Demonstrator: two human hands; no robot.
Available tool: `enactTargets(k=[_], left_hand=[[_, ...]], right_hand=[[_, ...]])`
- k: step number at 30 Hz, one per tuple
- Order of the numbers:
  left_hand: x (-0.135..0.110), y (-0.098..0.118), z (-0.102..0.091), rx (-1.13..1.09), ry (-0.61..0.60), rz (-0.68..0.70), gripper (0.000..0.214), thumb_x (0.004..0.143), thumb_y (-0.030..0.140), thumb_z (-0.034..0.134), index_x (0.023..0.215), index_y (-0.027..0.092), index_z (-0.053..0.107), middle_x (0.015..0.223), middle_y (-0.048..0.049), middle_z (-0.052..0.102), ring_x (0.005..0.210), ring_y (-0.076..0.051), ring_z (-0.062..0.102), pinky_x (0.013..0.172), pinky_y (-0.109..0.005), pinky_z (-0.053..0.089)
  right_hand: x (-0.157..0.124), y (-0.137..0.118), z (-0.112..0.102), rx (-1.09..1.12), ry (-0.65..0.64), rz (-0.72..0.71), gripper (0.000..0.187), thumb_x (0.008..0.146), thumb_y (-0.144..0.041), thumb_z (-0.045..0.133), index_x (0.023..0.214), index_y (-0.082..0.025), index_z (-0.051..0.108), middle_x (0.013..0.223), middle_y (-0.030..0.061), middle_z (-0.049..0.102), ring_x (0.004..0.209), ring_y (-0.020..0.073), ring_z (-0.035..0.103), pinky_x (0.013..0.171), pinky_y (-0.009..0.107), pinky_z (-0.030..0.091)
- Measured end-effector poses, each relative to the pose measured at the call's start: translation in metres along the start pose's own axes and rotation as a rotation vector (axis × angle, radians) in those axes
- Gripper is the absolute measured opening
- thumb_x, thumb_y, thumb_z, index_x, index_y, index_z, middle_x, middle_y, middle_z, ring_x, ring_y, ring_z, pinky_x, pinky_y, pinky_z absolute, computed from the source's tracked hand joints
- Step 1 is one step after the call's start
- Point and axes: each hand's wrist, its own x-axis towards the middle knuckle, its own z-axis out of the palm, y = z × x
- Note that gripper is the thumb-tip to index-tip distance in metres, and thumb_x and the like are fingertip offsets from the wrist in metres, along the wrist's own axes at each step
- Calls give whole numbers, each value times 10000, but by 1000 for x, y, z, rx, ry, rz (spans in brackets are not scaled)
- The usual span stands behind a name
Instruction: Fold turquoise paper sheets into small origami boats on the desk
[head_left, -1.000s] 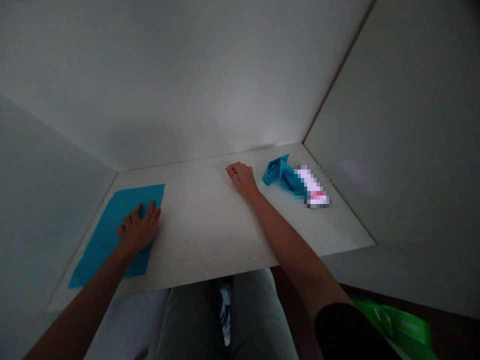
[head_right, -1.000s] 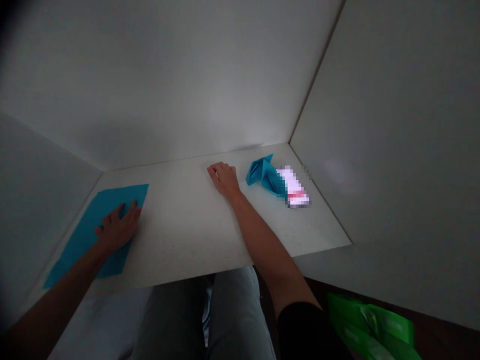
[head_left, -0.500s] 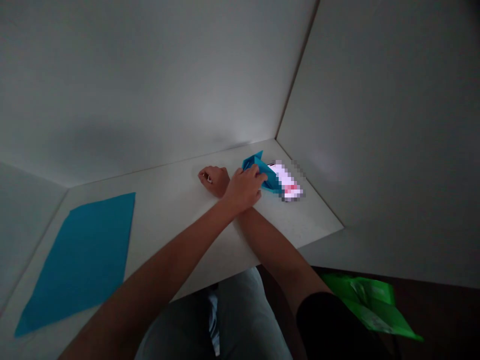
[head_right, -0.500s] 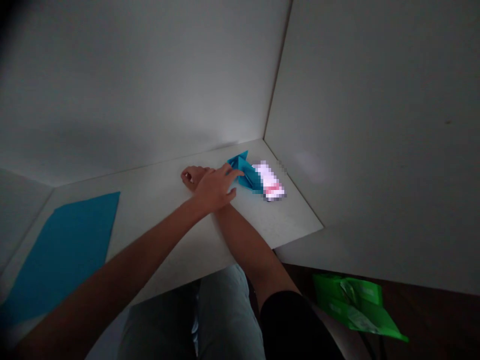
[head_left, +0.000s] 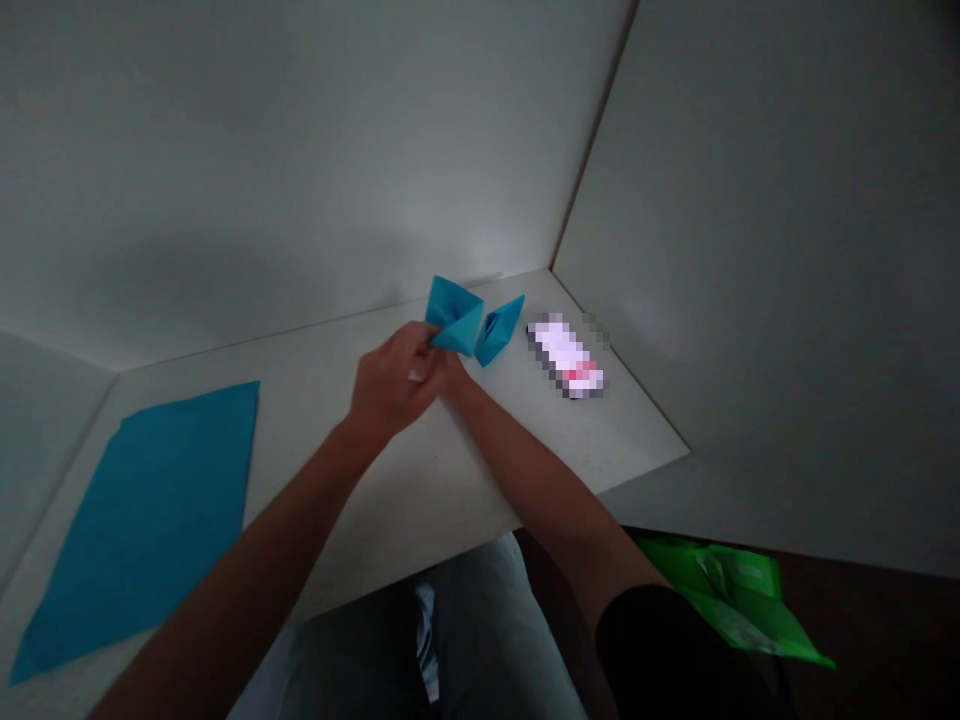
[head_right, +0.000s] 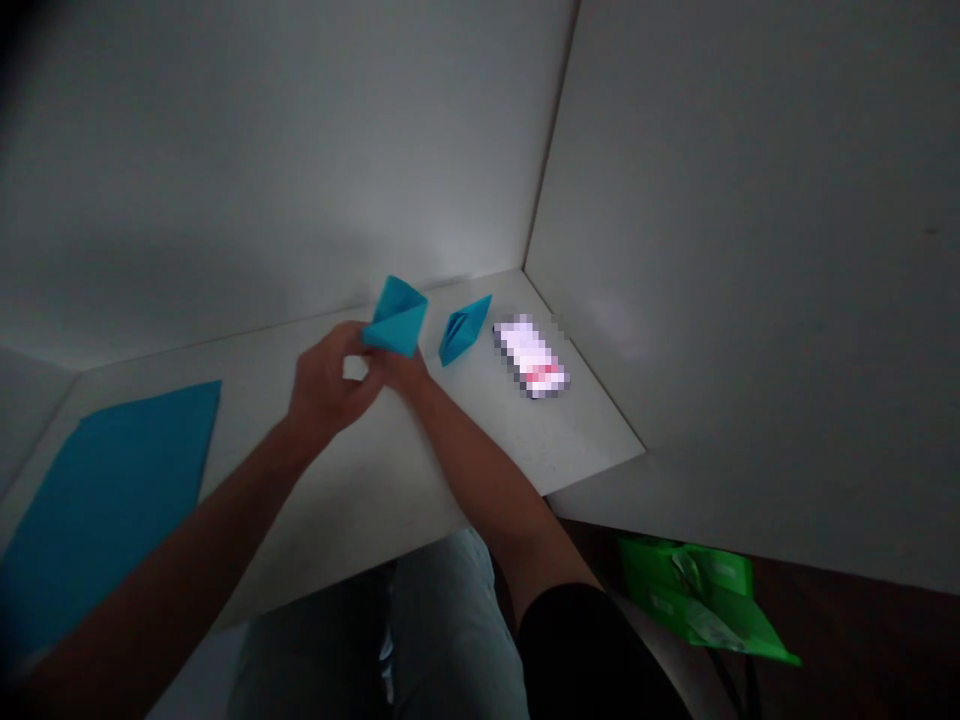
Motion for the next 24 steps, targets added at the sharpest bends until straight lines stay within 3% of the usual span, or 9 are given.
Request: enactTargets(k=[3,6,8,11,14,18,24], left_hand=[[-31,-39,-28,35,119,-72,103,907,294,621,999,252,641,1036,-69,780,998,-247,735,945,-405,590],[-61,-67,-33,70,117,-135,103,932,262,543,895,252,638,966,-89,769,971,-257,729,963,-442,596],[-75,-77,-27,33,72,-86,188,963,232,510,877,244,676,933,-93,766,947,-250,727,934,-427,600],[-84,-79,-18,-14,37,-26,244,996,212,509,930,234,743,948,-92,777,948,-238,727,902,-401,601],[-82,-78,-14,-12,79,-67,237,1018,237,546,1027,219,782,1004,-99,793,966,-233,728,919,-397,600],[-83,-81,-16,-19,97,-194,220,1014,254,587,1070,211,795,1022,-96,809,961,-225,739,932,-386,599],[-86,-89,-20,-92,89,-380,300,980,267,625,1214,192,798,954,-66,826,839,-194,756,881,-352,615]], right_hand=[[3,0,-8,-276,-51,-17,298,1065,-377,629,825,-230,728,753,-25,657,872,166,670,885,262,576],[1,-2,-12,-505,-87,-46,455,1158,-526,395,1000,-244,715,877,5,714,887,188,683,951,322,542],[-2,-4,-13,-522,-126,-68,628,1147,-674,256,1071,-244,707,959,41,738,927,202,692,959,341,542],[-5,-5,-13,-523,-184,-103,793,1073,-834,205,1095,-241,732,1094,86,748,1050,234,698,987,365,546],[-6,-6,-15,-517,-173,-106,863,1054,-856,158,1138,-239,756,1027,83,726,976,240,692,920,381,563],[-8,-10,-17,-466,-229,-90,760,1033,-863,338,1222,-247,742,916,49,692,818,214,668,814,364,559],[-8,-10,-17,-456,-338,-181,650,961,-781,624,1350,-266,704,1126,74,749,828,198,668,814,359,561]])
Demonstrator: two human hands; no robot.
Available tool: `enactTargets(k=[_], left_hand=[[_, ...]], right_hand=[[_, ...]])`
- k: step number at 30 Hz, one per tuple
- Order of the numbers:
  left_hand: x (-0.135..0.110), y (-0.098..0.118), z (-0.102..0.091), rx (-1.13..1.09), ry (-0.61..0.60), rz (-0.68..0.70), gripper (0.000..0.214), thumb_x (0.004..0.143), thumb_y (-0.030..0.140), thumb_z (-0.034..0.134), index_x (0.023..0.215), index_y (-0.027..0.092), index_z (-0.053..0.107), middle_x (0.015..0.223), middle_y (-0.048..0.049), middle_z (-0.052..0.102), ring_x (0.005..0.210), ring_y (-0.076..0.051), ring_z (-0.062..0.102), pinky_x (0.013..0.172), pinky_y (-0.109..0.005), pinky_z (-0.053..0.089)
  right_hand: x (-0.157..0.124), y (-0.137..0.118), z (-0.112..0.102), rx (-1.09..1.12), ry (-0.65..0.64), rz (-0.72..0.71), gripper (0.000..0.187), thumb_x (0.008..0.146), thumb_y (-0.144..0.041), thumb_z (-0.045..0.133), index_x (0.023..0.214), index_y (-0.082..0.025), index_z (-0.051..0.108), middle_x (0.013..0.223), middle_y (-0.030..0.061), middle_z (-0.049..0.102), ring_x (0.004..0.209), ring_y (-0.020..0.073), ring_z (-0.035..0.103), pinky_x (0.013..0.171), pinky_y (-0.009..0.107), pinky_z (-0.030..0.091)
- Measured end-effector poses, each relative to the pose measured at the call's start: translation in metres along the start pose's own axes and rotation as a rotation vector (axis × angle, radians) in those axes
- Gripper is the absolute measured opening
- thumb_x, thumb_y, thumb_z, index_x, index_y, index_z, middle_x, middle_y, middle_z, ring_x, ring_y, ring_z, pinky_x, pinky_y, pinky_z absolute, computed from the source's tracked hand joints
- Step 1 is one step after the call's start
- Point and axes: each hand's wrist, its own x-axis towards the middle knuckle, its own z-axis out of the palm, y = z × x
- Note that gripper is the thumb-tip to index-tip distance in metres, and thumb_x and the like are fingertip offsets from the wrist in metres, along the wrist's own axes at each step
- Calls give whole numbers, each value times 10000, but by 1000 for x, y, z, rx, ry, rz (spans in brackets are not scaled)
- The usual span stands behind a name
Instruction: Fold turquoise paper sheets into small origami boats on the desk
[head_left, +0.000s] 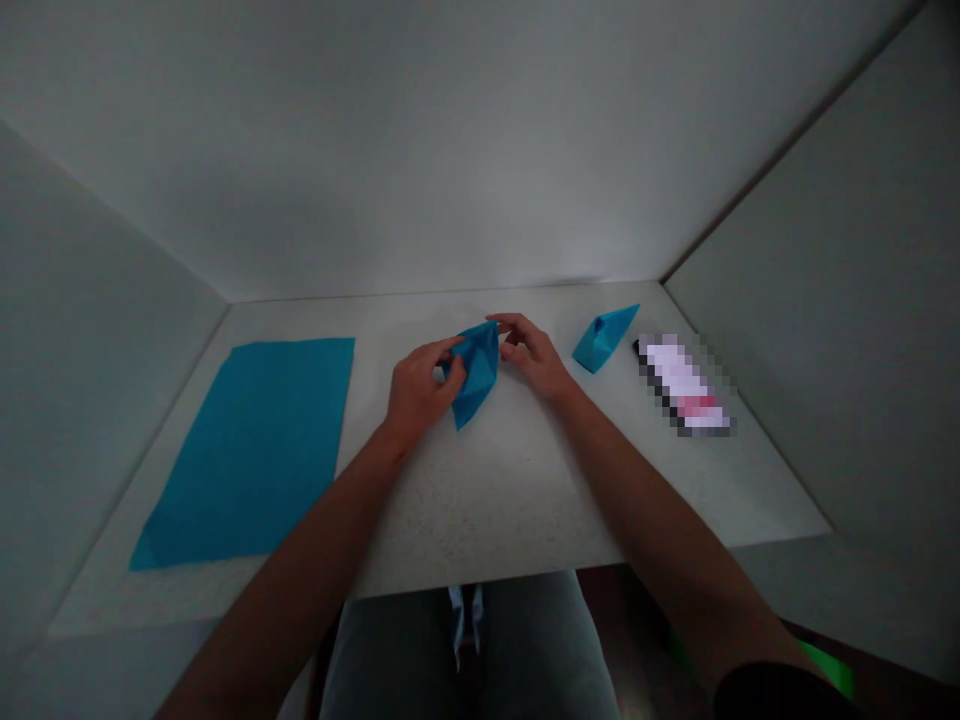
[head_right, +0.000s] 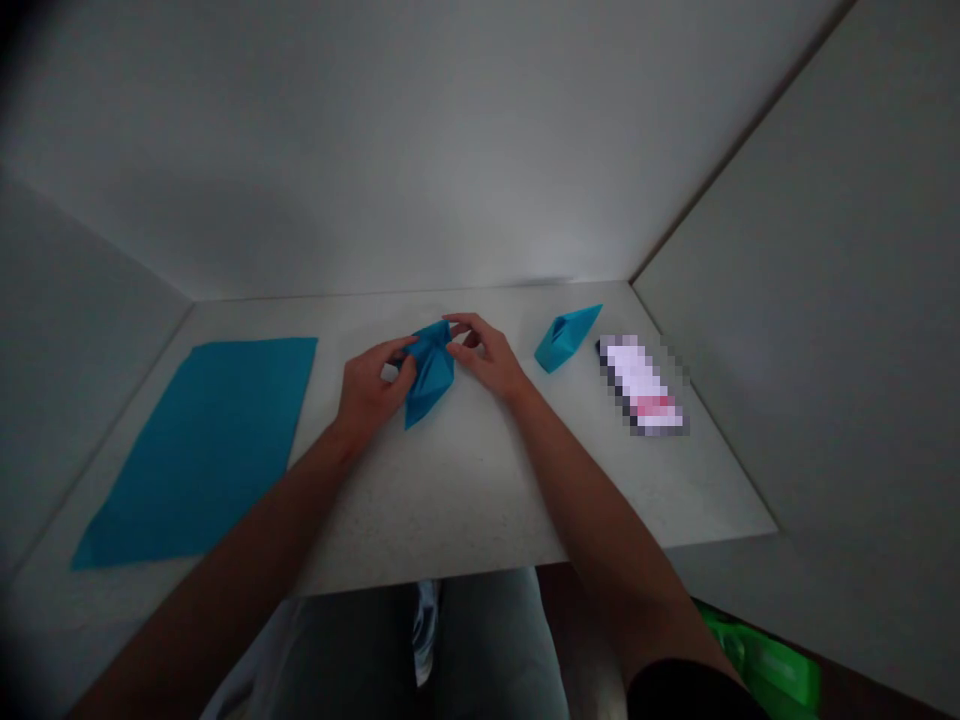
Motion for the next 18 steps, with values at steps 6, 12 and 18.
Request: enactTargets(k=[6,12,18], left_hand=[[1,-3,2,-102,-21,-110,297,971,286,646,1199,198,814,822,-15,795,694,-147,721,710,-267,583],[3,-11,2,-35,-24,-51,215,976,334,703,1107,225,833,767,1,732,675,-143,665,726,-295,532],[5,-9,1,57,19,-24,335,962,526,772,1040,203,820,777,-13,682,731,-169,628,766,-336,486]], right_hand=[[2,7,5,-93,-29,14,458,956,-518,671,1323,-247,706,1113,69,777,773,178,636,774,346,546],[2,2,6,-165,-48,44,303,1013,-501,593,1073,-238,731,832,19,725,694,169,590,681,314,486],[-1,-9,15,-270,-101,-31,233,996,-460,629,972,-248,725,785,16,707,687,180,609,725,345,490]])
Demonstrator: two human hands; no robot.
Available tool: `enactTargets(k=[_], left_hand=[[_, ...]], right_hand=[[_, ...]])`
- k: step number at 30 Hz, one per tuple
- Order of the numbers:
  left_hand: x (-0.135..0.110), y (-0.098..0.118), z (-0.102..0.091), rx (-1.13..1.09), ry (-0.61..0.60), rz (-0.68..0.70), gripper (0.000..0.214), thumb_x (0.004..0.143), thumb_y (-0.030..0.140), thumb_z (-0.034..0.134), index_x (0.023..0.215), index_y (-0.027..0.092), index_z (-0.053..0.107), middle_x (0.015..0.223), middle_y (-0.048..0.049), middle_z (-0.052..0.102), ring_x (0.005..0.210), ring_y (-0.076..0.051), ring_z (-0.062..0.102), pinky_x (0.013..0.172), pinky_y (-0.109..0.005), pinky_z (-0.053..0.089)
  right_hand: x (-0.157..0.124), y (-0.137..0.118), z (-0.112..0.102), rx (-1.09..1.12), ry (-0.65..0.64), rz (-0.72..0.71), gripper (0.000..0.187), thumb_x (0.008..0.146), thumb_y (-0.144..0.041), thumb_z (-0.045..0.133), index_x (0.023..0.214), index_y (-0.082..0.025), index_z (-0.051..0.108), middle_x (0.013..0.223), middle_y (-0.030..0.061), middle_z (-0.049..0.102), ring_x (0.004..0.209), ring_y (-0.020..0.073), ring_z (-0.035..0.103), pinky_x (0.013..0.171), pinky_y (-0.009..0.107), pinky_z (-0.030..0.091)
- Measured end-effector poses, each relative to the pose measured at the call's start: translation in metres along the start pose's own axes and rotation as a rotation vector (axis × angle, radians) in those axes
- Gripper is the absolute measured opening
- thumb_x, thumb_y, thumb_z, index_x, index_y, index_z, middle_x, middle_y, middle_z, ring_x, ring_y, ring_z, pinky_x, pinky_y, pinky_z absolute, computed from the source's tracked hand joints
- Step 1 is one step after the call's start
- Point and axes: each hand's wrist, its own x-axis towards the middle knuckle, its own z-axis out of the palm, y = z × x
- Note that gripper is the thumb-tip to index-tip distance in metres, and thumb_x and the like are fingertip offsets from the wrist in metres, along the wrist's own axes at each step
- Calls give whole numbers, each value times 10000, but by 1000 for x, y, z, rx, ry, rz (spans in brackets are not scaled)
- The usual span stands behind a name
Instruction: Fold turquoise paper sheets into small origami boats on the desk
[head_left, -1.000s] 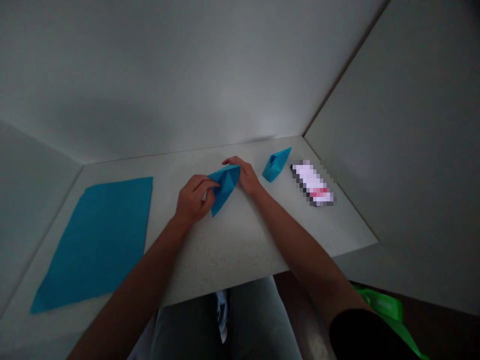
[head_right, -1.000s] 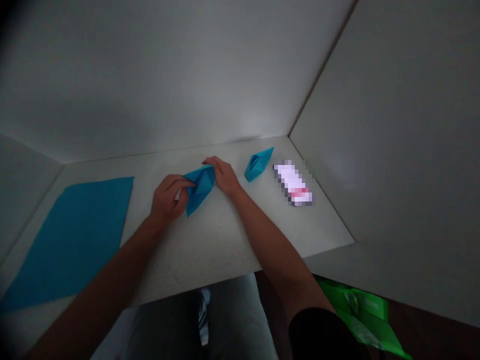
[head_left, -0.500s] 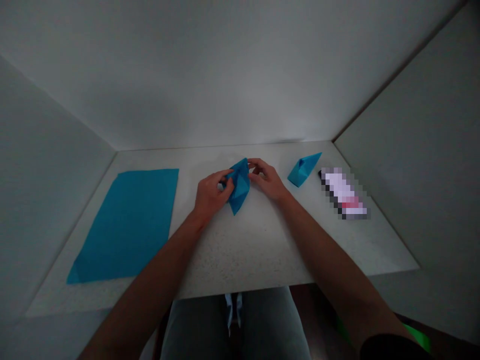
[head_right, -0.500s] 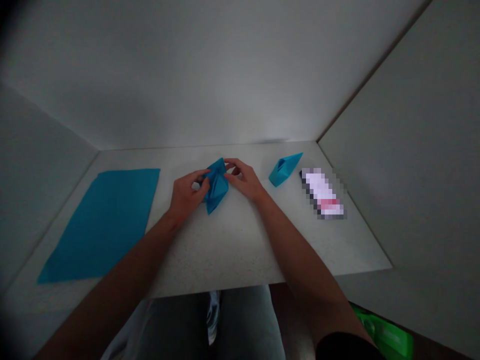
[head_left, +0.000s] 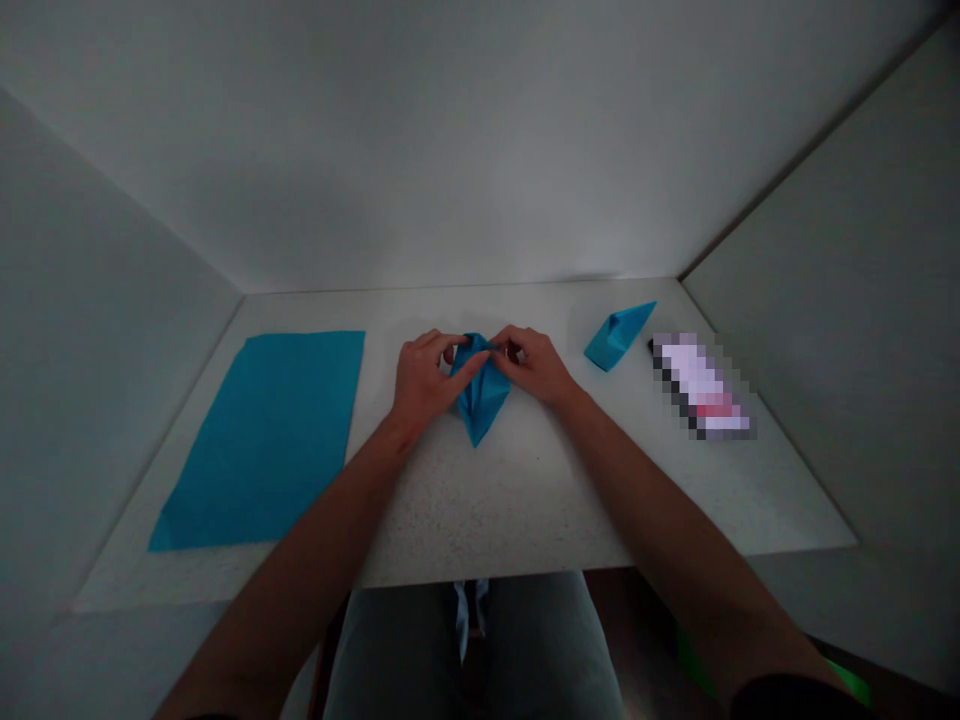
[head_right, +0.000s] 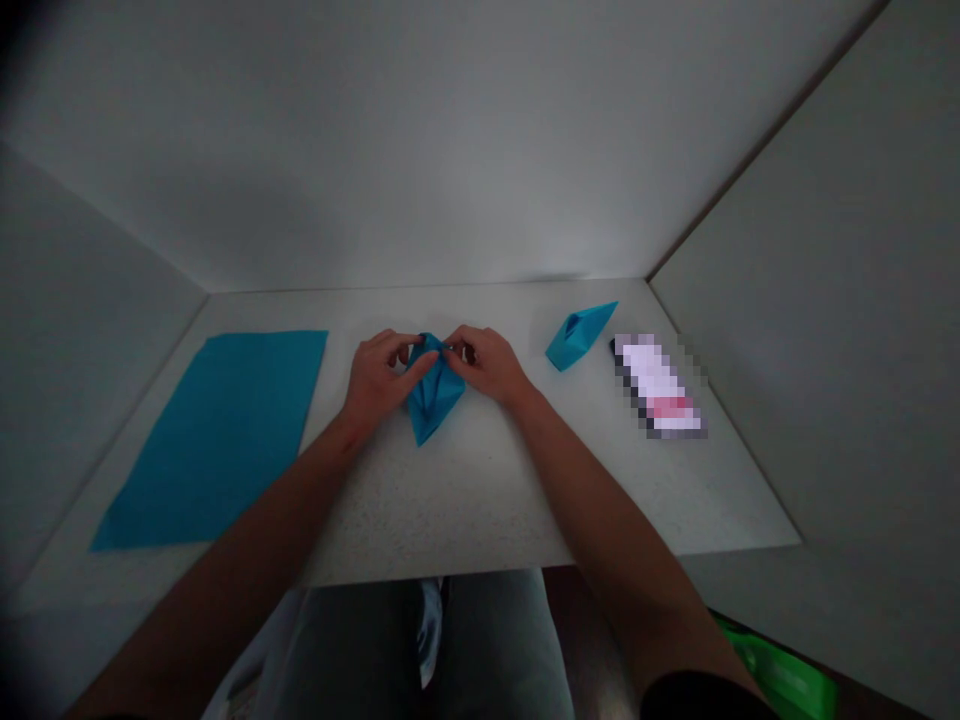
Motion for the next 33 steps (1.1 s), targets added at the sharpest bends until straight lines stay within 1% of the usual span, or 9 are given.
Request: enactTargets(k=[6,11,14,18,23,27,29,31,33], left_hand=[[0,-4,2,-126,5,-53,233,987,445,738,960,217,782,854,-17,671,726,-153,584,727,-310,508],[1,-4,4,-228,75,-25,267,1024,458,698,911,216,715,1001,-49,644,893,-165,630,837,-318,567],[2,-2,5,-346,86,-28,285,1061,463,636,915,219,650,986,-43,647,931,-166,638,851,-307,560],[5,-4,4,-481,167,-171,300,1061,487,600,912,228,621,873,-9,633,824,-160,601,778,-291,522],[8,-11,4,-511,269,-350,394,1030,565,615,826,230,575,771,4,566,748,-165,543,682,-283,471],[4,-7,5,-460,271,-258,392,981,618,693,1032,239,605,946,-22,649,872,-177,629,780,-307,528],[1,-2,5,-403,231,-147,524,887,631,800,1177,246,593,1111,-55,669,981,-198,661,848,-340,556],[-2,2,4,-327,204,-56,633,811,599,871,1251,248,579,1204,-77,648,1027,-213,659,870,-365,565],[-3,5,3,-268,189,-40,585,816,512,869,1251,245,584,1204,-77,641,974,-199,649,832,-356,558]], right_hand=[[0,-6,3,-15,19,-67,218,1011,-429,596,946,-246,696,848,39,702,700,183,596,747,364,501],[2,-3,2,-47,84,-50,212,1031,-427,594,979,-245,689,910,53,683,757,196,605,761,370,502],[3,0,3,-77,43,-46,206,1026,-417,613,1023,-235,709,966,68,706,815,207,629,808,375,511],[4,4,5,-112,7,-59,197,1024,-412,623,1018,-237,712,985,70,742,859,218,673,864,379,518],[4,2,5,-86,92,-21,121,1000,-366,629,998,-253,674,941,49,765,854,227,714,850,377,536],[1,-7,6,-58,195,25,95,1001,-349,605,1018,-261,634,980,54,779,877,232,735,819,376,550],[0,-11,7,-67,262,52,88,1008,-352,595,1022,-267,612,1012,59,792,894,237,743,815,380,556],[-1,-14,8,-82,313,61,85,1009,-355,598,997,-274,575,1055,66,810,914,243,750,835,393,565],[-1,-16,9,-93,350,57,116,1015,-366,600,972,-281,536,1115,74,826,935,249,758,864,412,576]])
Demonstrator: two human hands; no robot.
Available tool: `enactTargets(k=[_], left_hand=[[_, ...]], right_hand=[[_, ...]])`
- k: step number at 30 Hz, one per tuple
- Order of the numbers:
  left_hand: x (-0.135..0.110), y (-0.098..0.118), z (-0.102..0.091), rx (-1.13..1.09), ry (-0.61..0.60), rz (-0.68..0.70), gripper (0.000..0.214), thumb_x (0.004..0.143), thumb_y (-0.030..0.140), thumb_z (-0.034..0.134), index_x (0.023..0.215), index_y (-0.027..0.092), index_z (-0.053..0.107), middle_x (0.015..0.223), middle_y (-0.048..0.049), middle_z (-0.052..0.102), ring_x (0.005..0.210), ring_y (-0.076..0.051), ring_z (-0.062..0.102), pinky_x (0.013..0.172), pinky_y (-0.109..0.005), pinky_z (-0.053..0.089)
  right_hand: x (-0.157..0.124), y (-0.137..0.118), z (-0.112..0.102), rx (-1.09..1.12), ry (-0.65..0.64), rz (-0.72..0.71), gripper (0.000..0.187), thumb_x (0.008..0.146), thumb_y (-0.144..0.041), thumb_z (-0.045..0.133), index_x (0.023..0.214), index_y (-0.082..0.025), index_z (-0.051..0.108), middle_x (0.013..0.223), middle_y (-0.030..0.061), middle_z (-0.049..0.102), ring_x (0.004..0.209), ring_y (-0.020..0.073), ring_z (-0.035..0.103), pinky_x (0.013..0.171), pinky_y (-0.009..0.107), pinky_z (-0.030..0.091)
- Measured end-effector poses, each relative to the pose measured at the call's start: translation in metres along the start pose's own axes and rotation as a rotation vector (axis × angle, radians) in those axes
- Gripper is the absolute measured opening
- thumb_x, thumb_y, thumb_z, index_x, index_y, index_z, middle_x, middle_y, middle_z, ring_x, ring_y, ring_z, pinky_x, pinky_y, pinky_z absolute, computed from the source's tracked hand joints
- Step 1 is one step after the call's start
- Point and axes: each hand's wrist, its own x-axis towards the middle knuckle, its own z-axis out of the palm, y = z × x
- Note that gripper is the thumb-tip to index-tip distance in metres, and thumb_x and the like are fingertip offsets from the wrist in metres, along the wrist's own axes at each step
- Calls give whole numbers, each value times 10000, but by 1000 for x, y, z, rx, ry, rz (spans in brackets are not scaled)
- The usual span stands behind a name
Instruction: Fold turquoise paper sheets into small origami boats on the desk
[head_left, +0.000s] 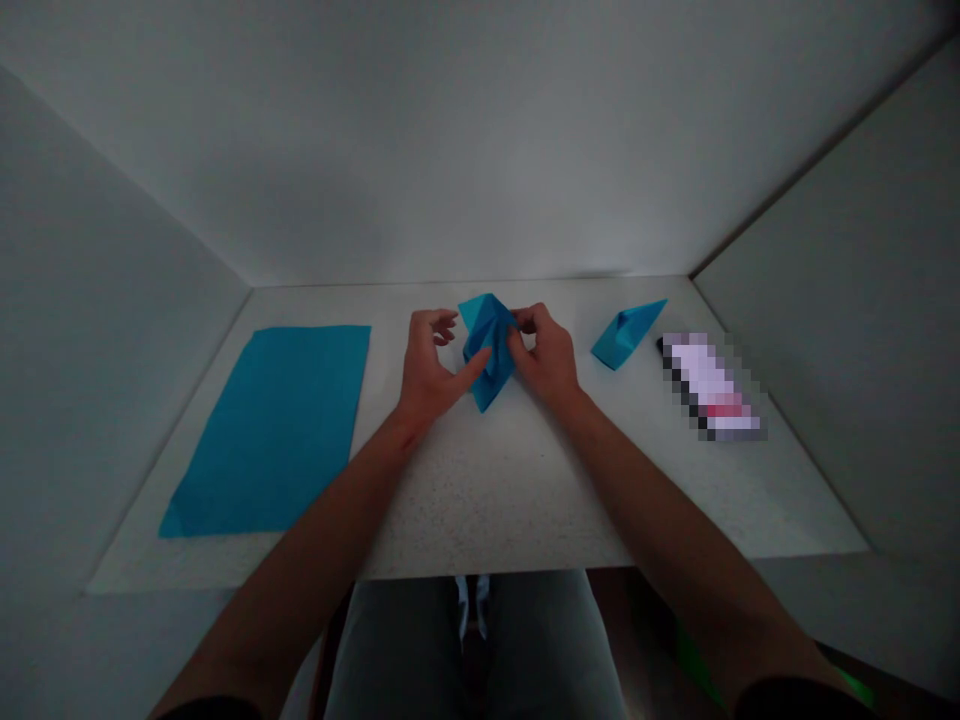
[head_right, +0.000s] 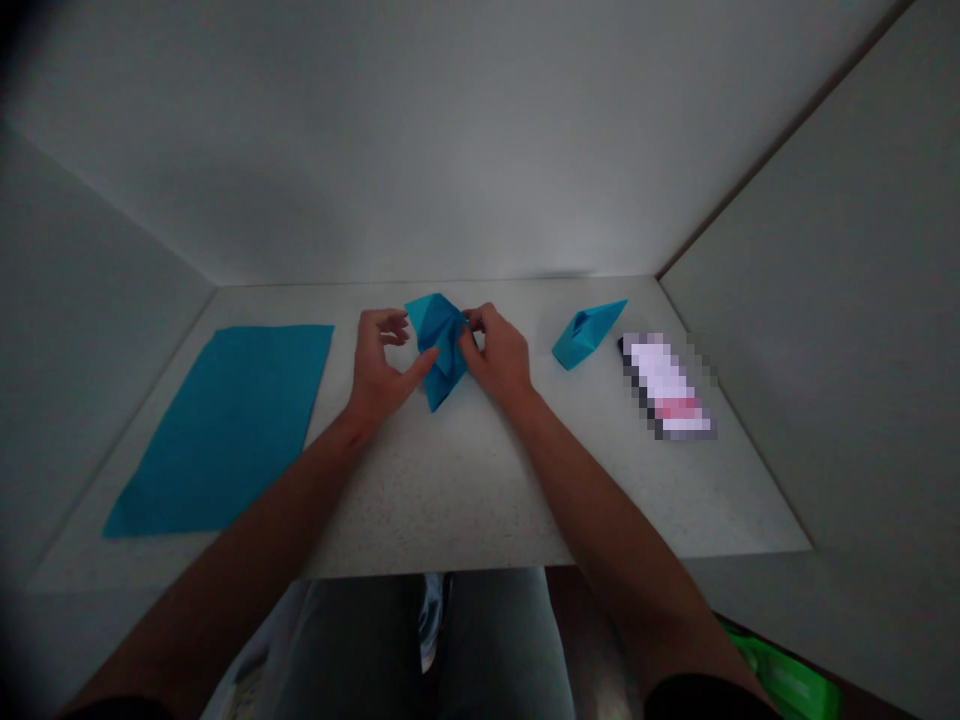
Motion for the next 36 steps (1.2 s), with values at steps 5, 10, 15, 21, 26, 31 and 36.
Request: enactTargets(k=[5,10,15,21,26,31,36], left_hand=[[1,-2,0,86,-151,-242,230,937,416,731,989,242,590,789,18,635,657,-149,571,630,-295,420],[2,-4,-1,49,-196,-233,225,994,369,594,815,238,555,708,5,613,658,-161,576,622,-298,403],[5,-2,-4,-25,-112,-108,128,848,208,613,739,229,551,734,7,594,702,-157,566,654,-285,444],[5,-6,-3,-38,-4,-208,189,926,242,601,746,232,543,724,13,588,703,-154,582,684,-285,480],[6,-15,3,-211,-19,-369,347,860,362,758,1175,254,663,1158,-68,772,1018,-231,736,847,-353,593],[12,-24,3,-509,-177,-474,465,891,475,671,1303,266,723,1391,-98,766,1283,-313,718,1064,-453,589],[10,-29,7,-525,-186,-655,427,860,626,701,905,207,772,952,-95,824,904,-292,779,893,-437,640]], right_hand=[[0,-2,-2,12,86,-27,132,1063,-407,568,1013,-295,518,1197,83,830,942,263,782,872,440,594],[-1,4,0,12,101,-42,114,1055,-371,595,1147,-318,553,1204,66,827,996,272,793,902,456,607],[3,12,-3,-56,60,-62,242,1003,-252,582,1236,-312,604,1159,60,816,1020,289,785,931,477,604],[6,13,-8,-75,41,-95,282,998,-248,599,1271,-304,645,1140,64,805,916,258,742,886,438,587],[3,9,-5,108,-94,-20,276,1044,-348,616,1310,-294,665,1005,17,770,668,154,630,678,312,534],[4,8,-5,194,-210,-34,249,1064,-435,629,1194,-267,758,900,12,734,668,150,600,655,301,501],[9,10,-7,100,-24,-81,186,1010,-435,707,1085,-266,729,934,26,673,736,176,574,700,329,503]])
